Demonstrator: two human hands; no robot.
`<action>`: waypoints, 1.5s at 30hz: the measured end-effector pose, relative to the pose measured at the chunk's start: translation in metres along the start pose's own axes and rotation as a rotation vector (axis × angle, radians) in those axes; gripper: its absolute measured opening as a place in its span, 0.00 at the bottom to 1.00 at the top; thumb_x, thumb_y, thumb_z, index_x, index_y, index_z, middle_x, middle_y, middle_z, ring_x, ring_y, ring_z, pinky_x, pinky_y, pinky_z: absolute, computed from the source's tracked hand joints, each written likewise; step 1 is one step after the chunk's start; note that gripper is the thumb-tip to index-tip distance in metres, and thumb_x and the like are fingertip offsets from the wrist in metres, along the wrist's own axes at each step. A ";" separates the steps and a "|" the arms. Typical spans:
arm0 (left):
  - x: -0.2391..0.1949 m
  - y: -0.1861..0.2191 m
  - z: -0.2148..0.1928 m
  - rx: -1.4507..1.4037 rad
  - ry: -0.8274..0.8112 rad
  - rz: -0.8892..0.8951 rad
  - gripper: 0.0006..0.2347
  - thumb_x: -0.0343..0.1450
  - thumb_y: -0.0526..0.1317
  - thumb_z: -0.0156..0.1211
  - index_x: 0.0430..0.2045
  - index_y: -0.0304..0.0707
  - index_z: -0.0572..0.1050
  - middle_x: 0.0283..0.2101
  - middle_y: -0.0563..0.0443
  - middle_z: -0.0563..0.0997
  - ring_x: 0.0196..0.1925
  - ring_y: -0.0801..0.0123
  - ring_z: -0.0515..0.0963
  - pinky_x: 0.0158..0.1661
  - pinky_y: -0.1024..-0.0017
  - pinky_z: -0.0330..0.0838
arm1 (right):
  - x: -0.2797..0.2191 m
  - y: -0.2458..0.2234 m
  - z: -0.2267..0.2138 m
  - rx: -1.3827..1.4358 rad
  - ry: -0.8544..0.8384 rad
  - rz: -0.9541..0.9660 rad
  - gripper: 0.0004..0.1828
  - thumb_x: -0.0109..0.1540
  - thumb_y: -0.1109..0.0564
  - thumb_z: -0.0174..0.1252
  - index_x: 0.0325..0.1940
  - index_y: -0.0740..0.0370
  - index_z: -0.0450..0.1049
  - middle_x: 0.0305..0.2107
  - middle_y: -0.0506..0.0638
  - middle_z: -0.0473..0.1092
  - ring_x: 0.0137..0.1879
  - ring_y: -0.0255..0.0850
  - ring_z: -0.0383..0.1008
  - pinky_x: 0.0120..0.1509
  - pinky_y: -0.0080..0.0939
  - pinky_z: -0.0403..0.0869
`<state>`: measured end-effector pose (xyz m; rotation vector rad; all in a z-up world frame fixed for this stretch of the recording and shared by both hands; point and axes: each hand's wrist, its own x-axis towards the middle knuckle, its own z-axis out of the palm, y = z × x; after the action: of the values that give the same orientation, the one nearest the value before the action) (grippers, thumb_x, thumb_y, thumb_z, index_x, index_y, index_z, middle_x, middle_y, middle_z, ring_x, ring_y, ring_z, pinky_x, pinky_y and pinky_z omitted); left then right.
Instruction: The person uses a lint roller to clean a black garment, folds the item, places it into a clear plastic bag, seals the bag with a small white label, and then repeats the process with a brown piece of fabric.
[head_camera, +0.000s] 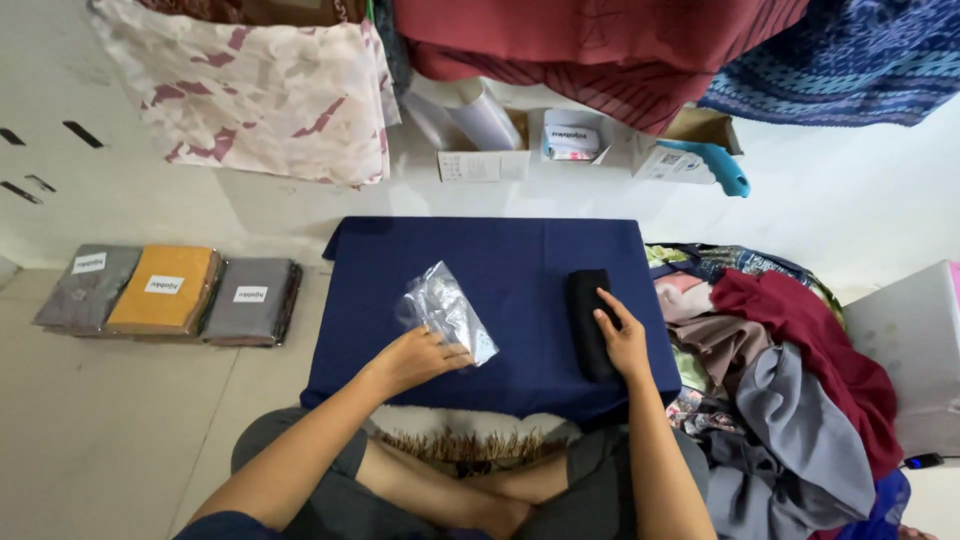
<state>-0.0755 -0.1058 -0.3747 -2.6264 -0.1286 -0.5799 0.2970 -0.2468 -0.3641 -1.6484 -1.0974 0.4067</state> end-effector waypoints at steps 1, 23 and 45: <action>-0.002 0.001 0.000 -0.004 -0.001 -0.003 0.12 0.70 0.41 0.58 0.45 0.70 0.76 0.45 0.70 0.84 0.36 0.67 0.79 0.40 0.63 0.71 | -0.001 -0.001 0.001 -0.002 -0.003 0.003 0.22 0.67 0.59 0.59 0.66 0.47 0.76 0.58 0.57 0.74 0.68 0.51 0.69 0.72 0.53 0.67; 0.091 0.019 0.016 -0.397 -0.332 -1.049 0.20 0.70 0.50 0.60 0.56 0.46 0.70 0.62 0.40 0.69 0.64 0.45 0.69 0.56 0.46 0.66 | -0.004 -0.013 -0.001 0.001 0.020 0.002 0.22 0.67 0.59 0.59 0.66 0.47 0.76 0.56 0.60 0.74 0.66 0.53 0.70 0.69 0.54 0.70; 0.072 0.005 0.043 -0.442 -0.145 -0.734 0.06 0.68 0.50 0.64 0.36 0.65 0.81 0.46 0.67 0.81 0.57 0.68 0.77 0.64 0.51 0.61 | -0.003 -0.008 -0.002 0.017 0.007 -0.046 0.21 0.67 0.58 0.60 0.65 0.50 0.76 0.56 0.56 0.75 0.65 0.53 0.71 0.68 0.53 0.70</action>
<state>0.0066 -0.0912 -0.3814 -3.0078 -1.1628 -0.7041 0.2928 -0.2504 -0.3567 -1.6053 -1.1215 0.3796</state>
